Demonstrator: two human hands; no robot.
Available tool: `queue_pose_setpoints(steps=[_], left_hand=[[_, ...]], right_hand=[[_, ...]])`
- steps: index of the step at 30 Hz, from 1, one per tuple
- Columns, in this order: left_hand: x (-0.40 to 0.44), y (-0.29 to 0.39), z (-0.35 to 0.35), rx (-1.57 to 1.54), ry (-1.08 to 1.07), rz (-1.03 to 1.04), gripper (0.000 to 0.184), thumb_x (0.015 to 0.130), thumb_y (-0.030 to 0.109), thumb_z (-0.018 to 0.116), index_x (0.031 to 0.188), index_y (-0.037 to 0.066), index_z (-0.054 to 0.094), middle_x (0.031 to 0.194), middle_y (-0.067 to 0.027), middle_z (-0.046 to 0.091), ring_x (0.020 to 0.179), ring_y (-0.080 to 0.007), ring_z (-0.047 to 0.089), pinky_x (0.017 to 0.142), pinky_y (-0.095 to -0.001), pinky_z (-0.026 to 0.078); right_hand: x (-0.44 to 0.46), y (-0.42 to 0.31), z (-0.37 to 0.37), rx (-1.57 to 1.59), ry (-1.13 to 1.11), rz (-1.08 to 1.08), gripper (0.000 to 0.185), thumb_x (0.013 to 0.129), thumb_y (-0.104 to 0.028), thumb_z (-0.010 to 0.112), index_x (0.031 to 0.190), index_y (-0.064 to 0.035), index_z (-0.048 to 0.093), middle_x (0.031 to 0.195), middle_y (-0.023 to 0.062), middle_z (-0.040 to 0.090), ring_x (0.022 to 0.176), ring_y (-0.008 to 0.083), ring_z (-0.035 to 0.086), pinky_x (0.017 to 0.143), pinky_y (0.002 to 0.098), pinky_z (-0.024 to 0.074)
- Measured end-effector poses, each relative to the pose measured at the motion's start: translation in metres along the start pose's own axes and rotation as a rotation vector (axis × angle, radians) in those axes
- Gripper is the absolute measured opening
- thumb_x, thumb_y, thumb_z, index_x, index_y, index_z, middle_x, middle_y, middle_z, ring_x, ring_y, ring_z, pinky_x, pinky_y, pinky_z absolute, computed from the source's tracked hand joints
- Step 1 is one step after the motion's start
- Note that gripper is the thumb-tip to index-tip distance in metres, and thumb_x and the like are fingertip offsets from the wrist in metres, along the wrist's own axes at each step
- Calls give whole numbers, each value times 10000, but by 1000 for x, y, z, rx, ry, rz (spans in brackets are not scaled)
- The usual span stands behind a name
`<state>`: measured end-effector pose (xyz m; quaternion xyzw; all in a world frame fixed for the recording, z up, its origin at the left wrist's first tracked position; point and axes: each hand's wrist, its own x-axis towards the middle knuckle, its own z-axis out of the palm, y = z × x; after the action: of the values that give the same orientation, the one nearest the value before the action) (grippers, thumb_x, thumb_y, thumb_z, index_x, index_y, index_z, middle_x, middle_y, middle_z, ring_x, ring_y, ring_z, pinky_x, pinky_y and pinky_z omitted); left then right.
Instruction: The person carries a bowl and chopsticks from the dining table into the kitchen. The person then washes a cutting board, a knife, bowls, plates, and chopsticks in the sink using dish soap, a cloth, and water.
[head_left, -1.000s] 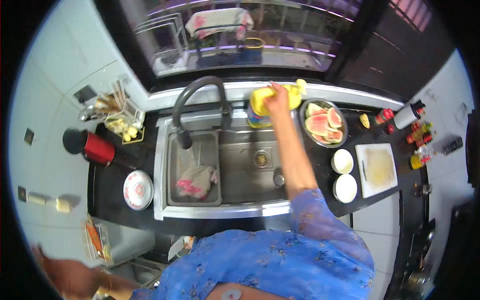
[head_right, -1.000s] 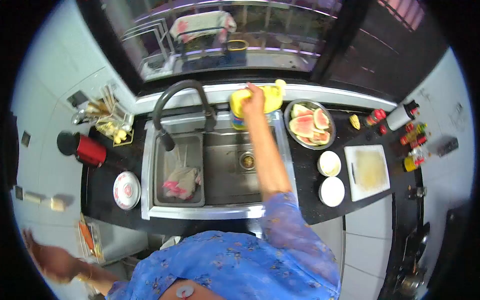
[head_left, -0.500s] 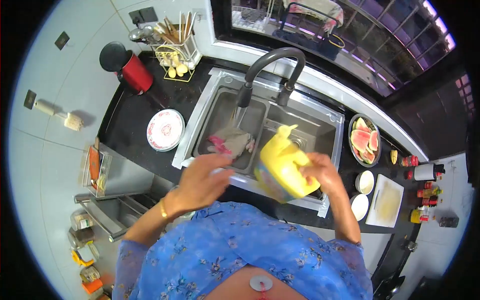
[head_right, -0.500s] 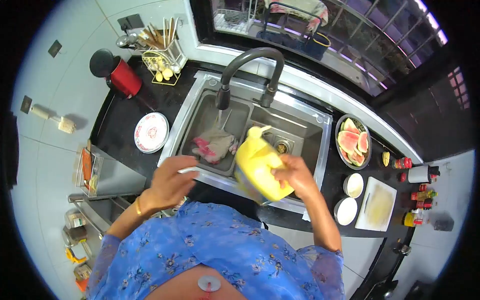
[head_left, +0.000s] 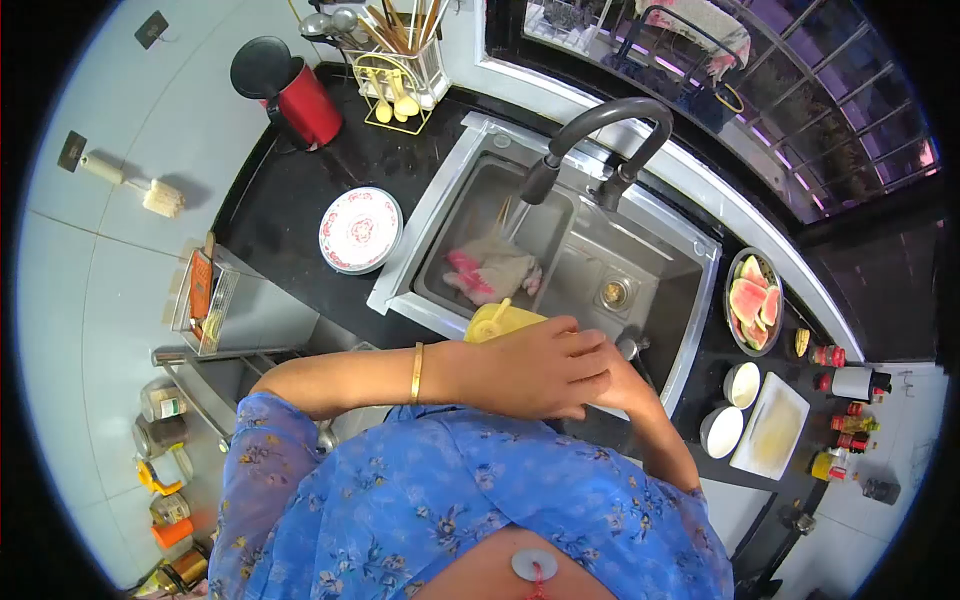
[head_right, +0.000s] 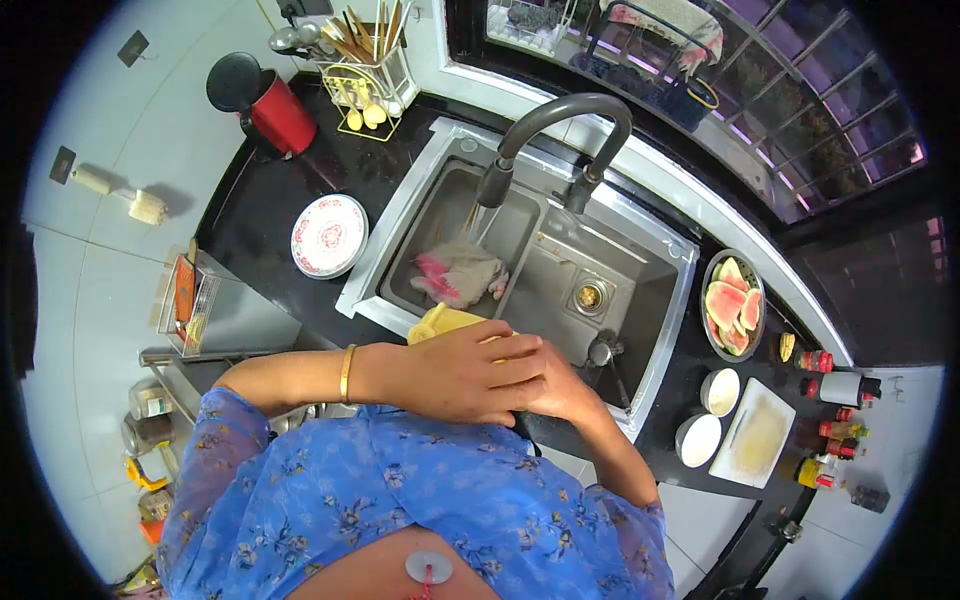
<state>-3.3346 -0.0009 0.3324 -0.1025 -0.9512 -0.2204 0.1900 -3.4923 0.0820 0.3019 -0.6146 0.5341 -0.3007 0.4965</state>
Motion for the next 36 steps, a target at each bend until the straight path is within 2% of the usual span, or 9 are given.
queue_pose_setpoints(steps=[6, 10, 12, 21, 25, 28, 29, 32, 36], left_hand=[[0, -19, -9, -210, -185, -143, 602, 762, 361, 626, 1206, 23, 402, 1163, -181, 443, 1061, -327, 476, 879, -434, 388], [1, -29, -11, -373, -198, -210, 683, 769, 382, 622, 1272, 9, 349, 1169, -199, 444, 1063, -361, 474, 878, -434, 389], [3, -33, -11, -428, -203, -281, 749, 769, 400, 623, 1321, 7, 304, 1144, -214, 463, 1035, -373, 485, 873, -431, 392], [6, -36, -2, -399, -310, -404, 762, 743, 362, 659, 1321, 9, 311, 1103, -195, 496, 990, -349, 505, 823, -434, 401], [3, -37, 4, -300, -130, -283, 728, 742, 339, 661, 1305, 14, 334, 1138, -187, 488, 1018, -340, 499, 844, -430, 400], [4, -24, -14, -342, 63, -133, 610, 743, 307, 659, 1226, 22, 419, 1154, -184, 476, 1086, -347, 458, 888, -437, 370], [3, -23, -23, -351, 62, -104, 610, 743, 307, 659, 1226, 22, 419, 1154, -184, 476, 1086, -347, 458, 888, -437, 370], [-12, -30, -33, -274, 97, -302, 555, 732, 247, 679, 1193, 20, 469, 1164, -165, 489, 1066, -346, 474, 887, -425, 387], [-39, -35, -16, -235, 112, -536, 515, 728, 195, 685, 1169, 11, 493, 1153, -161, 512, 1048, -341, 494, 890, -402, 402]], right_hand=[[-2, 16, -4, -318, -2, -49, 281, 655, -149, 703, 916, -70, 634, 892, 137, 633, 797, 317, 612, 657, 370, 485], [3, 10, -10, -119, -17, -19, 299, 653, -137, 715, 934, -73, 637, 930, 135, 640, 813, 302, 624, 667, 362, 490], [5, 4, -14, -5, -61, 155, 328, 675, -154, 708, 978, -67, 616, 963, 134, 638, 848, 290, 625, 696, 362, 490], [8, 1, -15, -26, -52, 167, 316, 703, -163, 684, 982, -38, 603, 935, 149, 636, 866, 313, 618, 740, 362, 485], [-4, 14, -14, -171, -4, 74, 289, 717, -146, 669, 979, -39, 609, 912, 133, 641, 848, 256, 627, 729, 345, 483], [-18, 32, -24, 335, 203, 161, 230, 763, -95, 623, 972, -2, 613, 764, 52, 616, 691, 111, 567, 614, 270, 458], [-19, 7, -40, 422, 239, 416, 190, 765, -108, 612, 916, 7, 618, 713, 32, 587, 584, 94, 527, 549, 238, 417], [-27, 22, -64, 743, 642, 358, 220, 751, -169, 616, 844, 30, 603, 684, 39, 574, 516, 105, 497, 531, 220, 387], [-21, 34, -99, 967, 881, 136, 198, 797, -92, 544, 934, 49, 565, 801, 110, 596, 738, 182, 567, 731, 289, 435]])
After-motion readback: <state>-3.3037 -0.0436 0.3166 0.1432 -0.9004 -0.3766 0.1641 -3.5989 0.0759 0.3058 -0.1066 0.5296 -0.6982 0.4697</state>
